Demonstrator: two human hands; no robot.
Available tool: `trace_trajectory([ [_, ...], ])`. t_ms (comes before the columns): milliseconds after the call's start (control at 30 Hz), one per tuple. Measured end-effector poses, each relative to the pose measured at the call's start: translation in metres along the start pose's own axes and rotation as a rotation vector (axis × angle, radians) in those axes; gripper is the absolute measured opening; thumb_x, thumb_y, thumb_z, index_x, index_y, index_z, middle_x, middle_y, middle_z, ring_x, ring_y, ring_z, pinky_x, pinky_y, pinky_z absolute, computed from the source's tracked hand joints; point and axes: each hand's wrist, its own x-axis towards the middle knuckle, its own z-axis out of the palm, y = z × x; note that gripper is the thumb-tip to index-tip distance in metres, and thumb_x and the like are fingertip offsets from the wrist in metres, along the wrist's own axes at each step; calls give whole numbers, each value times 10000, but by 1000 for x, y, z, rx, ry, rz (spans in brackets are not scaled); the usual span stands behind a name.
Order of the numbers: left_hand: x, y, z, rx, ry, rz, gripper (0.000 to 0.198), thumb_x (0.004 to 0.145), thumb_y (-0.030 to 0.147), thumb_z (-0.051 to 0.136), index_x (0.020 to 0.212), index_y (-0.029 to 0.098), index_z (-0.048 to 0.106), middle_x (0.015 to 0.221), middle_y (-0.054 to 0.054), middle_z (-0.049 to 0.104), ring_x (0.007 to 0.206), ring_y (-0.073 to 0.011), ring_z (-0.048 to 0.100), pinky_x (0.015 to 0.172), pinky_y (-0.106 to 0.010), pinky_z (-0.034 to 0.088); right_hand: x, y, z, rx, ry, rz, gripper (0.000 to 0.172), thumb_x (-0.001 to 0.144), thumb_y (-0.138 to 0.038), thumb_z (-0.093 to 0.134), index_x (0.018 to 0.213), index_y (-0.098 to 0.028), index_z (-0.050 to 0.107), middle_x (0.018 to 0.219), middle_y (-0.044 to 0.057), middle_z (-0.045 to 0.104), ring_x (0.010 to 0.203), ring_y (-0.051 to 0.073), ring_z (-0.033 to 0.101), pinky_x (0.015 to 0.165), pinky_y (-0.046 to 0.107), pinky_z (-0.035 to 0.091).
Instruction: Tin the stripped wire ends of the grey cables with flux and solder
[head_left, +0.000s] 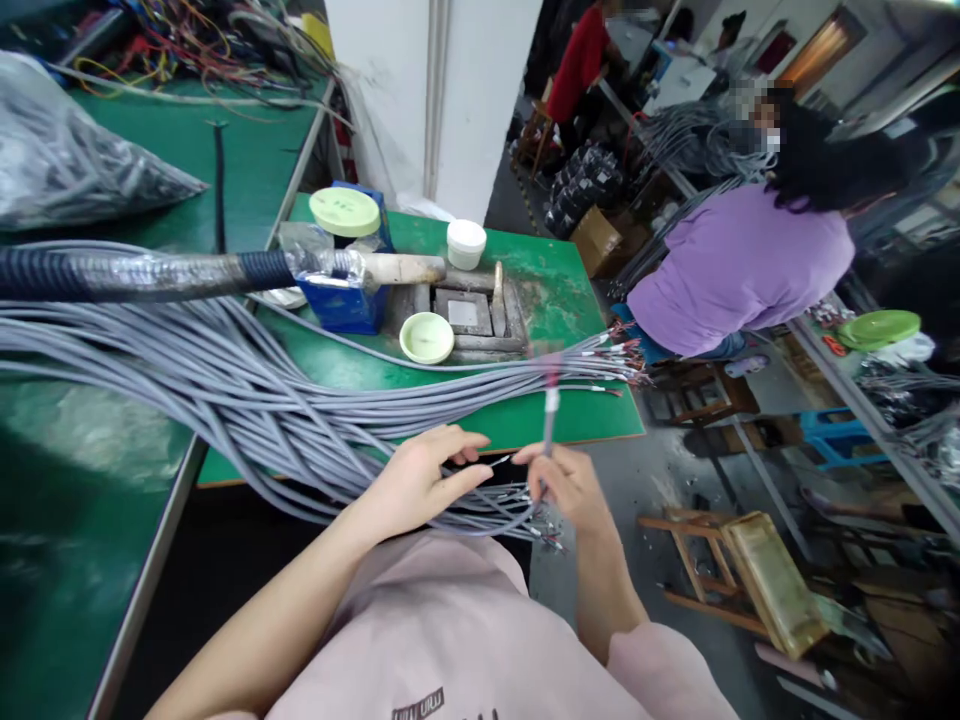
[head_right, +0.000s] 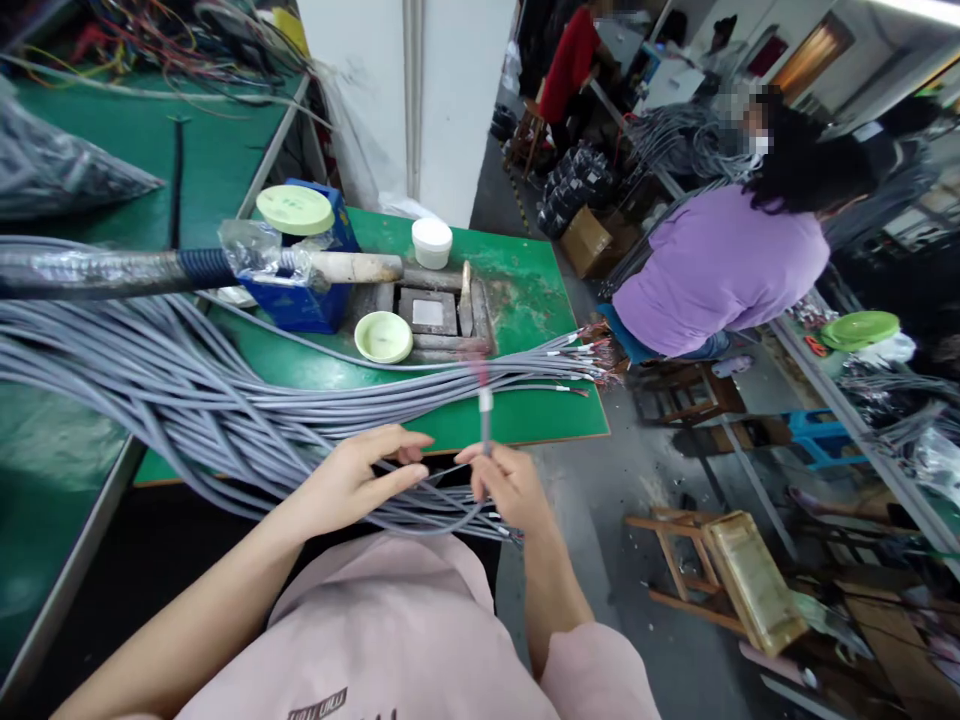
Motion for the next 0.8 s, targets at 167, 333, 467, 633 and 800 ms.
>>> trace_trajectory([
  [167,8,-3,9,-426,166,-176,274,844,400,598,772,158,706,869,-64,723,755,-159,641,685,-240,485,-7,6,34,-208,-352,39,301,937,-338,426,954,-159,668,570,-19,598,507,96,525,532,214,395],
  [333,5,-11,19,-573,175,-258,286,786,402,655,664,146,685,712,-49,704,643,-144,606,635,-237,468,-7,15,42,-178,-338,50,250,900,-340,490,893,-170,672,597,-3,645,521,106,545,530,215,406],
  [467,5,-9,27,-652,124,-282,367,810,425,613,566,151,589,526,-10,589,482,-102,511,509,-217,406,-3,14,44,-112,-201,35,275,899,-403,496,894,-185,664,594,-6,647,474,98,505,478,210,389],
  [633,7,-6,23,-662,165,-257,297,800,374,646,607,154,590,526,2,596,499,-96,523,530,-206,420,3,10,47,-27,-184,103,360,895,-483,478,851,-176,660,529,-13,614,390,79,430,407,200,355],
  [800,6,-11,20,-874,208,-280,238,714,361,737,700,144,639,605,7,621,559,-94,546,586,-213,439,4,7,47,22,-174,130,355,889,-487,496,837,-177,660,523,-16,606,396,73,425,412,194,359],
])
